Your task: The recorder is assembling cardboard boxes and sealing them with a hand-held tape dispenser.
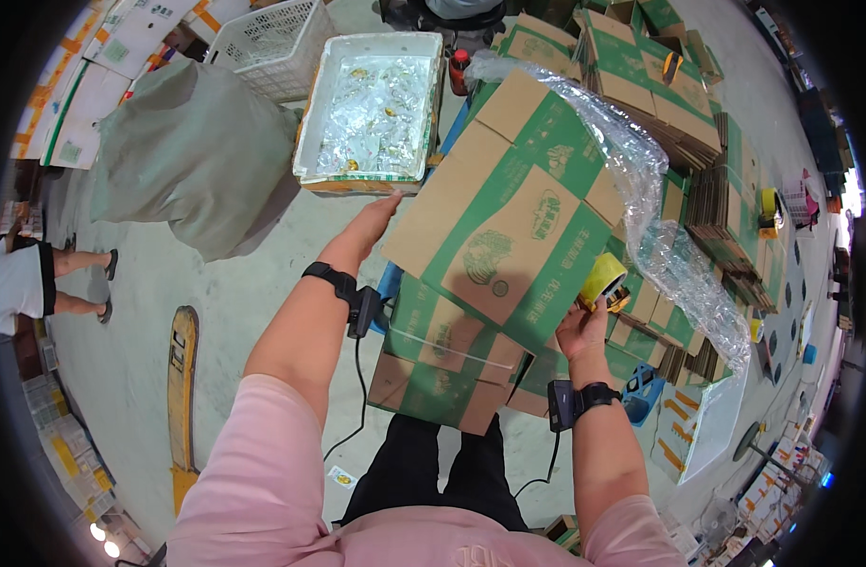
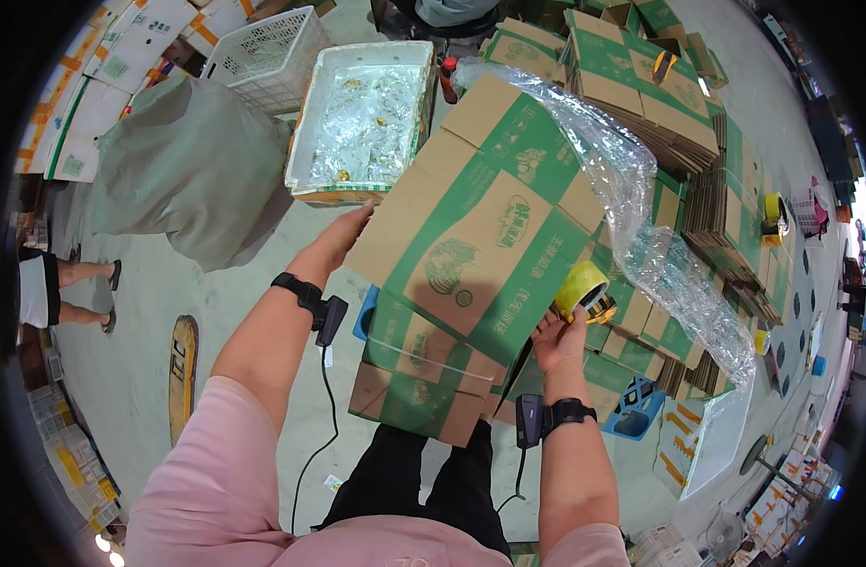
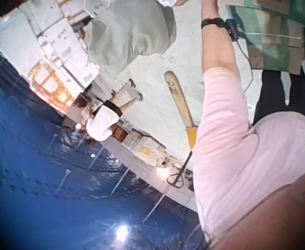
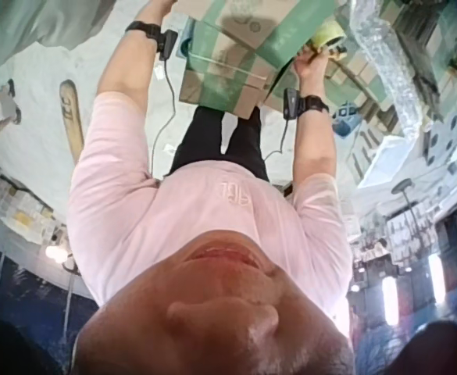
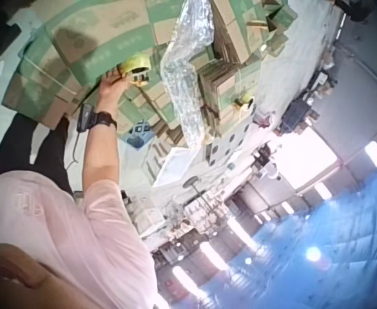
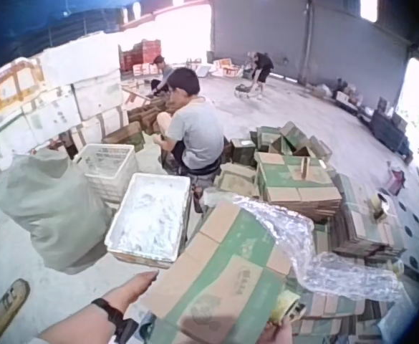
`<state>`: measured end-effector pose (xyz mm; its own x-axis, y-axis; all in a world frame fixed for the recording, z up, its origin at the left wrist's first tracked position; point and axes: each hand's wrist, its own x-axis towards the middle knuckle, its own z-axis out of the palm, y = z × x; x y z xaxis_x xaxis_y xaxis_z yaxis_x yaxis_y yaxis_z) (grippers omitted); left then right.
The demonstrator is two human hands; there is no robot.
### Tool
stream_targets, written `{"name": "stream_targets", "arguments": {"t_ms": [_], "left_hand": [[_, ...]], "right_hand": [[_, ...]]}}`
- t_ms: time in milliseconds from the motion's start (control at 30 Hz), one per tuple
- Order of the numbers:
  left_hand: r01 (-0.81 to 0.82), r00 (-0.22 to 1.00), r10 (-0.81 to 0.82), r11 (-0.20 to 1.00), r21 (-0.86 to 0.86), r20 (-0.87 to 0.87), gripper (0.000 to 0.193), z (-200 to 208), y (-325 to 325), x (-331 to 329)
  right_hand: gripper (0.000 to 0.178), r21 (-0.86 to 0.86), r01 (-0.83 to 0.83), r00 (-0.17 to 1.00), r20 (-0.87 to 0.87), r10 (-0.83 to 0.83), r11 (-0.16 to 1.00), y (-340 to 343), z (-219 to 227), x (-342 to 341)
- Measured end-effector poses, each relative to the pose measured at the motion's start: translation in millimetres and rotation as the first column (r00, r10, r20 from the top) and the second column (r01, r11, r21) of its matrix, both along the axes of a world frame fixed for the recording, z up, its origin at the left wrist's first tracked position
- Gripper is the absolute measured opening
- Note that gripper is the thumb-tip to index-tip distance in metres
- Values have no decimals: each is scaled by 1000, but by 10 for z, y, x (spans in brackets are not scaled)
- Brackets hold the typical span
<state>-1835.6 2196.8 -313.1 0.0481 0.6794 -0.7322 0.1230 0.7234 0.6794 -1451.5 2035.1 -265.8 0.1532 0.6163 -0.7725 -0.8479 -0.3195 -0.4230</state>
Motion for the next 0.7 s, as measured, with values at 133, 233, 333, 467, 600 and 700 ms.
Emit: {"name": "stream_targets", "arguments": {"t_ms": [133, 233, 333, 467, 600, 700], "left_hand": [[220, 948, -201, 974, -51, 248, 64, 303, -113, 865], [101, 899, -71, 994, -47, 432, 60, 366, -304, 716], [-39, 940, 55, 998, -57, 337, 52, 398, -693, 691], [-152, 931, 170, 985, -80, 322, 49, 414, -1639, 690], [-164, 862, 330, 900, -403, 386, 54, 352, -2389, 346], [-130, 915, 261, 913, -387, 309, 57, 174, -2507, 439]], "right_hand": [[53, 78, 127, 984, 119, -135, 989, -14, -237, 328], [57, 2, 103, 992, 71, -103, 995, 19, -133, 151], [61, 9, 19, 997, 80, -20, 1000, -189, -98, 192], [52, -95, -52, 999, -5, 52, 994, -738, 5, 398], [47, -133, -153, 988, -53, 147, 979, -1159, 166, 223], [50, -176, -124, 992, -44, 118, 976, -1256, -126, 334]]}}
